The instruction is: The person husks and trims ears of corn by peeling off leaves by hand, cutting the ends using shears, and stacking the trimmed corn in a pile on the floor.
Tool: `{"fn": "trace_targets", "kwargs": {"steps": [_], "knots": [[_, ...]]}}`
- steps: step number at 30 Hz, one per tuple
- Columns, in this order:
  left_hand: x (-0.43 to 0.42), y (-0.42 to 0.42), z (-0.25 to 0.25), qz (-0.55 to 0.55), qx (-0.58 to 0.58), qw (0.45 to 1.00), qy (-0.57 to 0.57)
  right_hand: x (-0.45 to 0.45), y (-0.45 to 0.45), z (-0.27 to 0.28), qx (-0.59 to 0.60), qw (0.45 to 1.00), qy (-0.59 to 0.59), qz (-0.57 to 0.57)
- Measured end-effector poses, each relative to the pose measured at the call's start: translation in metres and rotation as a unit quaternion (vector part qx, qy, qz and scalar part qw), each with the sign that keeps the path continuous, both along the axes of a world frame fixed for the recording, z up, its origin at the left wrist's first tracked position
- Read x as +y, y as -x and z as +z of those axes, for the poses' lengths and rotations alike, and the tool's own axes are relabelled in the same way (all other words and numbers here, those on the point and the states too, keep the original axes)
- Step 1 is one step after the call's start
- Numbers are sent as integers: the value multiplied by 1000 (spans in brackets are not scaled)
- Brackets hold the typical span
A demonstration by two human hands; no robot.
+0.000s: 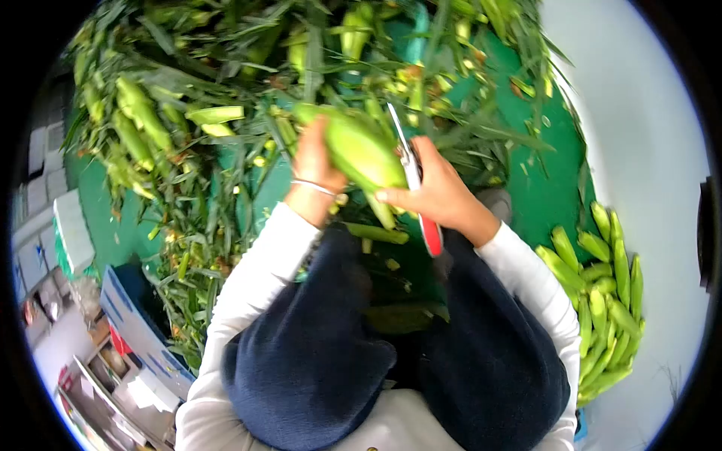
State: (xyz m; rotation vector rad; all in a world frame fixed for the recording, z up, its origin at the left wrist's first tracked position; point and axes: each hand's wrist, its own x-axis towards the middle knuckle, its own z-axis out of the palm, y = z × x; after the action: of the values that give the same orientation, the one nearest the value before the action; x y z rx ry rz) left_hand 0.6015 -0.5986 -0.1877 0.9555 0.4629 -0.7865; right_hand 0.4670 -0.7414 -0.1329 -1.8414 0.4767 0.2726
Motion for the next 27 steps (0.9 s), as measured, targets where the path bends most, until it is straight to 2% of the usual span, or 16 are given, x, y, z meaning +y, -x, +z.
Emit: {"fn": "trace_targets", "kwargs": {"steps": [1,3,5,6,7,9,11,13,16,19,20,21,23,24,26,27], "knots": [[-1,5,-16,-18,-37,999,19,5,0,-3,4,999,47,18],[-7,12,-17,-42,-59,996,-44,8,9,-22,-53,998,12,-23],[-6,12,-15,-105,-39,991,-73,0,14,-21,7,1000,-9,-21],[-2,6,-14,-146,13,988,-45,-6,20,-38,23,999,-46,-12],[4,-2,-3,-181,71,981,-15,-5,19,-32,30,991,-120,-53],[16,-13,-18,-184,118,971,94,-7,17,-16,52,954,-249,-159],[17,-11,-22,-215,39,973,74,-14,17,-26,68,914,-371,-152],[15,-13,-18,-246,27,965,84,-13,13,-20,50,915,-372,-151],[15,-19,-13,-245,-25,969,-23,-14,15,-18,25,986,-153,-61],[17,-24,-6,-213,-53,968,-123,-11,16,7,25,998,27,46],[19,-25,-5,-209,-60,967,-130,-7,18,0,-32,996,64,49],[21,-27,-4,-206,-66,967,-137,-8,19,-6,-21,998,22,46],[27,-32,-6,-190,-59,977,-70,-12,18,-11,-1,997,-63,39],[31,-34,-7,-169,-52,984,-27,-14,19,-12,37,965,-258,-33],[38,-38,-3,-117,-38,991,50,-17,20,-8,47,936,-335,-96],[40,-40,-2,-99,-49,993,48,-17,20,-7,52,918,-372,-127]]}}
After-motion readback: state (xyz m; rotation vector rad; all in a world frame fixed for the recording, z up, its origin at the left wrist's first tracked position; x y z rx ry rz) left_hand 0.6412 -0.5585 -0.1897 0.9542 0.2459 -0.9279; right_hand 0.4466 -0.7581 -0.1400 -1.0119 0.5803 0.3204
